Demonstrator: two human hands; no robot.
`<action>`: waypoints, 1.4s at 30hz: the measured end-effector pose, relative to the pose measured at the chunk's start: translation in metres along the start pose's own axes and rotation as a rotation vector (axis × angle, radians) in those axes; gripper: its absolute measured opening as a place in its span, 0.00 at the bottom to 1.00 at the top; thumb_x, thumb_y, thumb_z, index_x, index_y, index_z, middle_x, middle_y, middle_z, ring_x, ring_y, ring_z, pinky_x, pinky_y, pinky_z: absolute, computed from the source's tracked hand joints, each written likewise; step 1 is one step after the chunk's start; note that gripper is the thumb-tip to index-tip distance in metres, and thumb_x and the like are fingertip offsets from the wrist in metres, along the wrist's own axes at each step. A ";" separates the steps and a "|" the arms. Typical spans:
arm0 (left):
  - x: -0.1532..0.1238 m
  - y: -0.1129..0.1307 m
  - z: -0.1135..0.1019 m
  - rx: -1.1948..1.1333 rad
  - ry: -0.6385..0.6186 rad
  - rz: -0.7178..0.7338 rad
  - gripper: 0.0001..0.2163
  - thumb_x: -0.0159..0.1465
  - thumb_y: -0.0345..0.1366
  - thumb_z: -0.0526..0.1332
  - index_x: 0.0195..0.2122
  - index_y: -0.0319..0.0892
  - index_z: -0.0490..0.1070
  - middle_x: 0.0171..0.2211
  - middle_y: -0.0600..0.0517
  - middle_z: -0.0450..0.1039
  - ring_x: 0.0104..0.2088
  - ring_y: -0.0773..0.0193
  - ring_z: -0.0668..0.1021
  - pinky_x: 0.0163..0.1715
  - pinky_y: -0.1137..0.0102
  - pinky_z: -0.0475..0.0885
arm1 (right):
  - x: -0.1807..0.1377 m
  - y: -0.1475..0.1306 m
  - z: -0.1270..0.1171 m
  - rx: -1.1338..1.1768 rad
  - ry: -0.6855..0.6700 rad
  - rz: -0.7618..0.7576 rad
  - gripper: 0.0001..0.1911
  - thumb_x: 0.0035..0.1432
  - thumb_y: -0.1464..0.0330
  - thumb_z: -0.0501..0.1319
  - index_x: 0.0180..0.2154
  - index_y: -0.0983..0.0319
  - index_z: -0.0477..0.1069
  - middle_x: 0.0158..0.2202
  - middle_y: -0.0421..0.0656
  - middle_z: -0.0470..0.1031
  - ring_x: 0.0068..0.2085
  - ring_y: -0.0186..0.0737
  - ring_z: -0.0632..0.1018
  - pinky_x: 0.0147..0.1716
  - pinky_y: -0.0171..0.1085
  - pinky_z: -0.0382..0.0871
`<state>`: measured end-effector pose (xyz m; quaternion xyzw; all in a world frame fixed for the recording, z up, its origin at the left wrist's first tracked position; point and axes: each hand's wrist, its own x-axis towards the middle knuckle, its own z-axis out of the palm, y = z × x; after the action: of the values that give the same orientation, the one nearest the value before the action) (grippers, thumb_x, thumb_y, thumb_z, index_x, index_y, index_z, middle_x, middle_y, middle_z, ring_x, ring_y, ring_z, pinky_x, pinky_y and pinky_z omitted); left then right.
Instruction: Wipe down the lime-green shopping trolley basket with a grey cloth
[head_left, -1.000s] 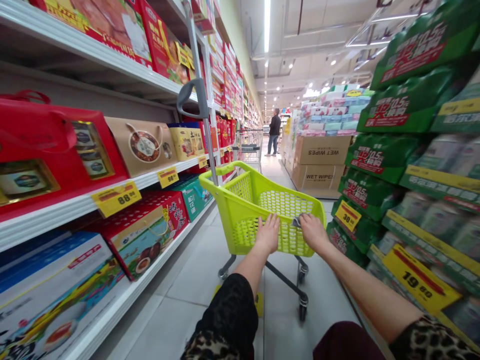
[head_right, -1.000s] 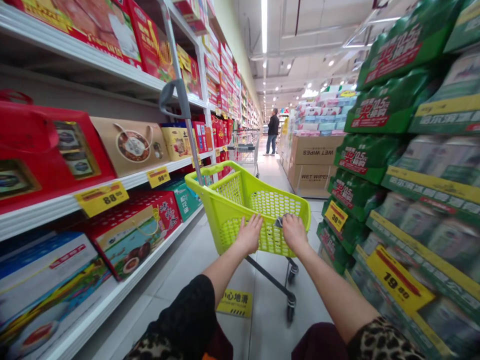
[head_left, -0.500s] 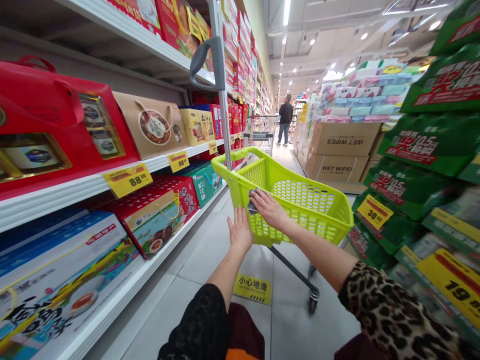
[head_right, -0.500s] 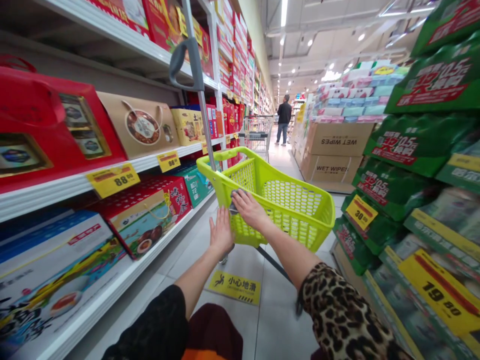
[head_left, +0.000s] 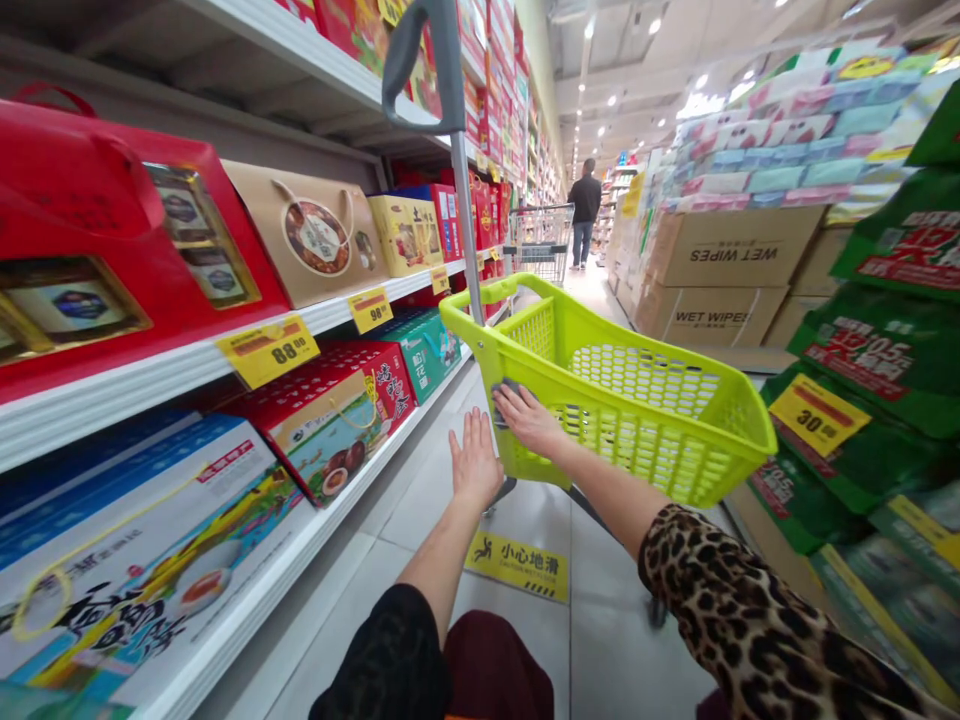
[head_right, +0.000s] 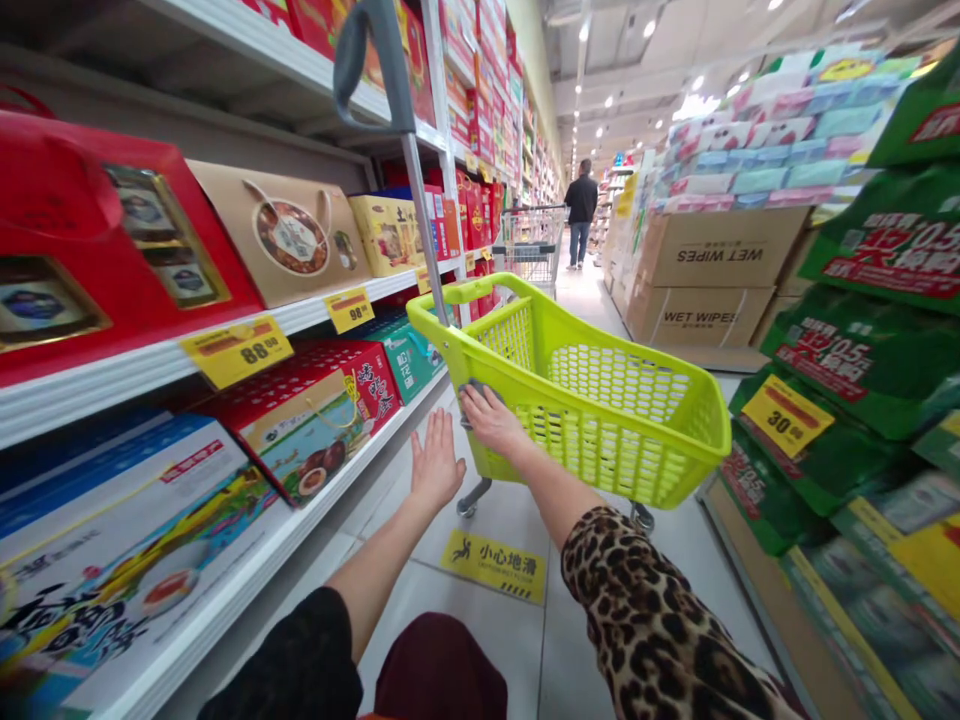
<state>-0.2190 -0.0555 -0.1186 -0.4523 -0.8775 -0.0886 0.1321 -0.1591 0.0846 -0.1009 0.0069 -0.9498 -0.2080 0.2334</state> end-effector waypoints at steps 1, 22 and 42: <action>-0.002 0.002 0.004 0.001 -0.012 0.007 0.37 0.53 0.32 0.54 0.64 0.34 0.40 0.66 0.42 0.37 0.65 0.56 0.44 0.61 0.52 0.44 | -0.009 -0.005 0.011 0.010 -0.007 -0.007 0.23 0.60 0.76 0.46 0.56 0.74 0.60 0.60 0.54 0.58 0.63 0.51 0.55 0.60 0.52 0.51; -0.023 0.045 0.031 -0.055 -0.066 0.076 0.35 0.54 0.30 0.51 0.63 0.31 0.42 0.66 0.43 0.37 0.65 0.56 0.44 0.62 0.51 0.42 | -0.056 0.014 0.003 0.016 -0.049 0.067 0.24 0.61 0.77 0.43 0.58 0.72 0.57 0.63 0.52 0.54 0.65 0.45 0.49 0.62 0.53 0.43; -0.020 0.075 0.027 -0.052 -0.003 0.162 0.36 0.51 0.27 0.53 0.63 0.31 0.44 0.65 0.41 0.41 0.65 0.55 0.48 0.61 0.50 0.46 | -0.085 0.012 0.007 -0.083 0.213 0.344 0.22 0.60 0.75 0.48 0.56 0.67 0.62 0.61 0.51 0.56 0.63 0.51 0.55 0.59 0.59 0.45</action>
<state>-0.1504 -0.0202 -0.1481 -0.5254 -0.8356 -0.0993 0.1257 -0.0856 0.1076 -0.1389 -0.1430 -0.8976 -0.2021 0.3648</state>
